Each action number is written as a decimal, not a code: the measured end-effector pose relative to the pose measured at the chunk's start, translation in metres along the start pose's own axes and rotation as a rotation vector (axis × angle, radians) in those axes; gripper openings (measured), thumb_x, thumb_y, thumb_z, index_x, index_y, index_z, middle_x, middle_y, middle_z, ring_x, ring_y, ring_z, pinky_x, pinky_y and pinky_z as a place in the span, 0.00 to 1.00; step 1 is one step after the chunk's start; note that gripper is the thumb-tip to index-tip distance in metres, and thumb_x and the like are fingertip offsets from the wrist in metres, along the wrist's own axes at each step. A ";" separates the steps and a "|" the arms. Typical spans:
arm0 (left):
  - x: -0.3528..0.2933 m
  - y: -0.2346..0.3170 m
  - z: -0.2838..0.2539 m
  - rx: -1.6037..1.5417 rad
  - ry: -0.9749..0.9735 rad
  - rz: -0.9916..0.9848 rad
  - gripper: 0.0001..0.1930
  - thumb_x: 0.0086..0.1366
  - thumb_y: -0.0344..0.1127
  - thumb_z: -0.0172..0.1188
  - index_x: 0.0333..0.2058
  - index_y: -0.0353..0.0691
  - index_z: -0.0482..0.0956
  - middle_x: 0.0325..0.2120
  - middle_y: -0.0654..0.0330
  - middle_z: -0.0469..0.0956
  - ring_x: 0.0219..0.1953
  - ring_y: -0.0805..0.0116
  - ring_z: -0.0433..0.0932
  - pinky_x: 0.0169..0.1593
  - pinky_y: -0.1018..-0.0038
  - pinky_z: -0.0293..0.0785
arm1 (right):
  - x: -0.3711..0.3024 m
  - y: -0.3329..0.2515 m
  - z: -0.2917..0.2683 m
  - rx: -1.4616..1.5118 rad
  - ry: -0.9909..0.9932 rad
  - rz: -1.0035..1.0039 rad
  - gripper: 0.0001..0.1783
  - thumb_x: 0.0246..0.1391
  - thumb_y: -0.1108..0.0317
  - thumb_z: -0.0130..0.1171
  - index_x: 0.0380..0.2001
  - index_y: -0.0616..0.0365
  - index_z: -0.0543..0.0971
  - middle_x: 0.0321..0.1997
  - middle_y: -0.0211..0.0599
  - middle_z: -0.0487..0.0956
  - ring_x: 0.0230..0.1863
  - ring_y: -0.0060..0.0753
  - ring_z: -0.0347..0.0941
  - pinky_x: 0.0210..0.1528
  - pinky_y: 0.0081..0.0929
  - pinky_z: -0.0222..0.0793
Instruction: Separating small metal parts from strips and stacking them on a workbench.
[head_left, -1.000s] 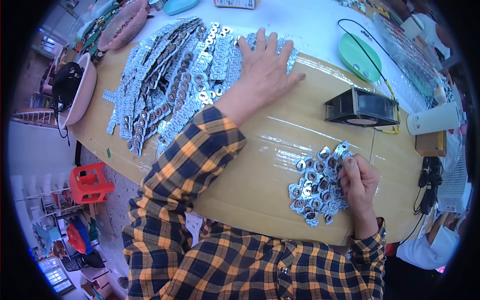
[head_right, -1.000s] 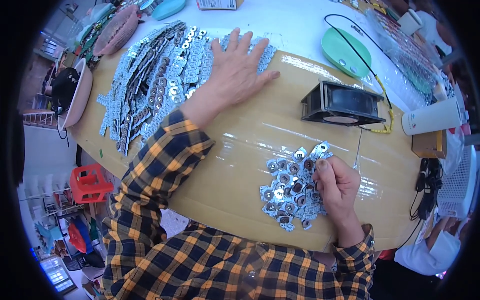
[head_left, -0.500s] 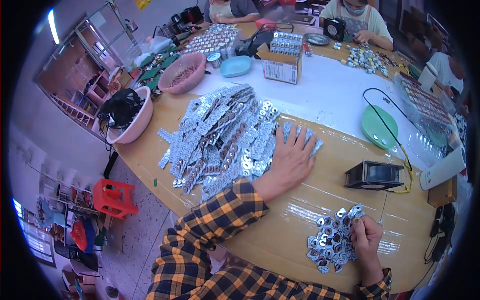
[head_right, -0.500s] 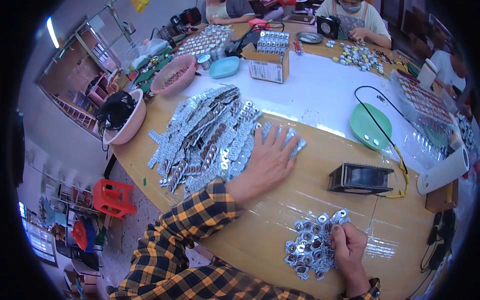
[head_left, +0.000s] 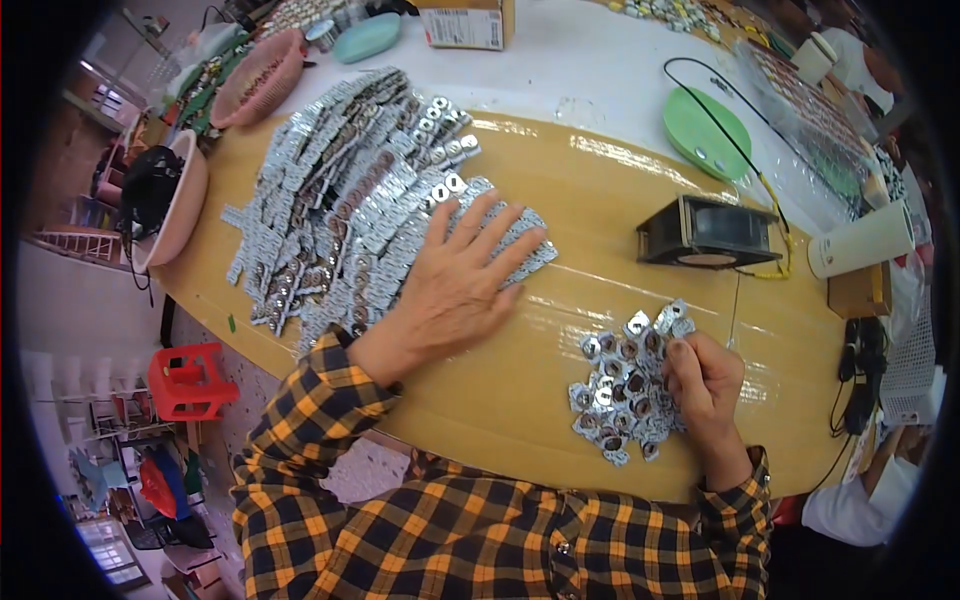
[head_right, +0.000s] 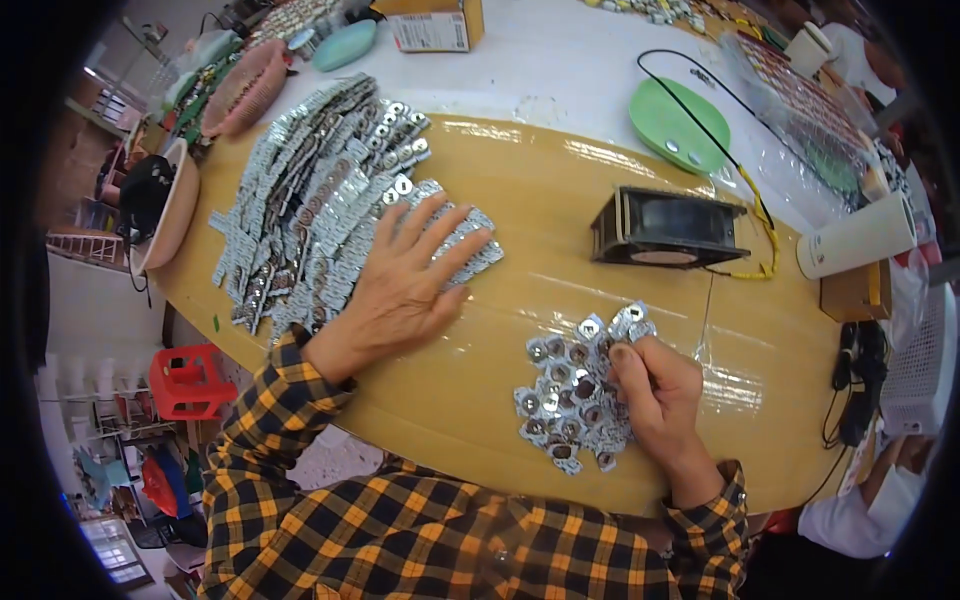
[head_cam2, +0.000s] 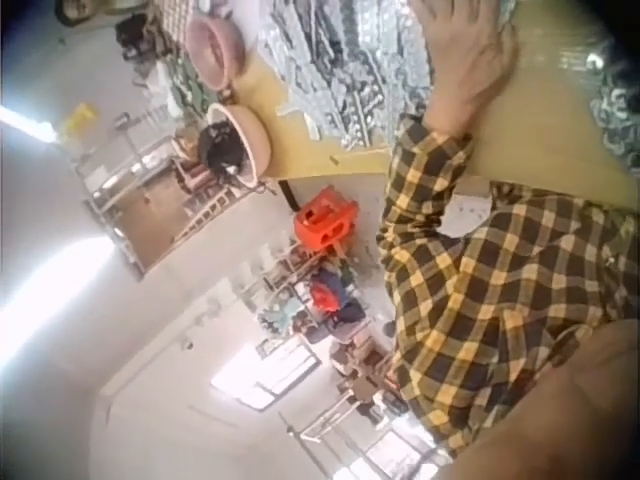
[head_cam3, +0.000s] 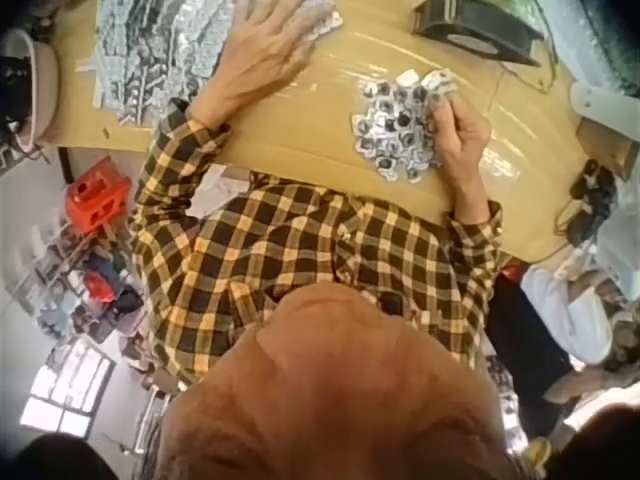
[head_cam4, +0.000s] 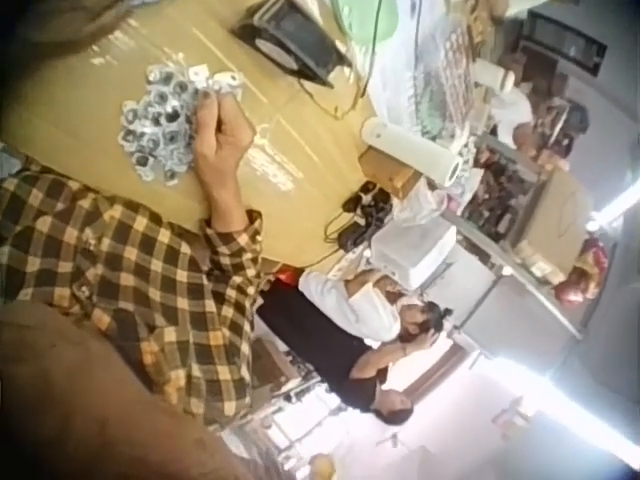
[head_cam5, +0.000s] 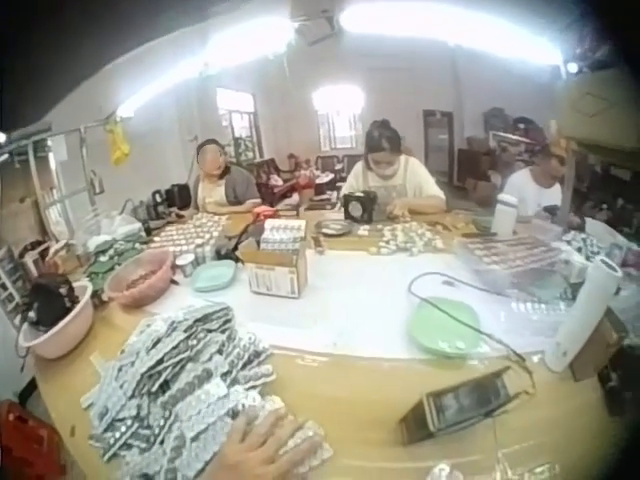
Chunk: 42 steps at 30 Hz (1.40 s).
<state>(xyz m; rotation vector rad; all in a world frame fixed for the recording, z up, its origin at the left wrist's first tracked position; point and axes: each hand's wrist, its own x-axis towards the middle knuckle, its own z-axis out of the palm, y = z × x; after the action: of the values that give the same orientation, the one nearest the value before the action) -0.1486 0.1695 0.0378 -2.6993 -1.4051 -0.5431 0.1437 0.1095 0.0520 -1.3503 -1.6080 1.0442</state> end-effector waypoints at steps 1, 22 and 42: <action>-0.008 0.001 0.003 -0.010 -0.023 0.008 0.27 0.54 0.41 0.60 0.55 0.44 0.71 0.56 0.52 0.67 0.61 0.50 0.62 0.61 0.48 0.54 | -0.002 0.006 0.003 0.001 -0.009 -0.019 0.17 0.63 0.68 0.50 0.19 0.60 0.72 0.14 0.23 0.69 0.14 0.10 0.59 0.17 0.14 0.52; -0.220 -0.056 -0.114 -0.212 0.255 -0.566 0.25 0.47 0.38 0.73 0.42 0.32 0.76 0.37 0.53 0.78 0.40 0.61 0.77 0.43 0.70 0.73 | -0.060 -0.003 0.076 0.021 0.089 0.124 0.17 0.67 0.64 0.46 0.21 0.56 0.67 0.17 0.23 0.63 0.14 0.09 0.52 0.13 0.11 0.48; -0.253 -0.022 -0.043 -0.003 0.534 -0.422 0.25 0.41 0.36 0.72 0.41 0.36 0.77 0.35 0.53 0.76 0.37 0.53 0.77 0.40 0.66 0.75 | -0.078 -0.001 0.087 0.041 0.011 0.102 0.16 0.66 0.62 0.48 0.23 0.56 0.71 0.15 0.21 0.63 0.12 0.09 0.53 0.13 0.11 0.48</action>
<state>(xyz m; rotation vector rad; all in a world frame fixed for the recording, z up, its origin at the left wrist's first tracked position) -0.3111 -0.0250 -0.0080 -2.0121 -1.7750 -1.1798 0.0740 0.0235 0.0170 -1.4210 -1.5151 1.1224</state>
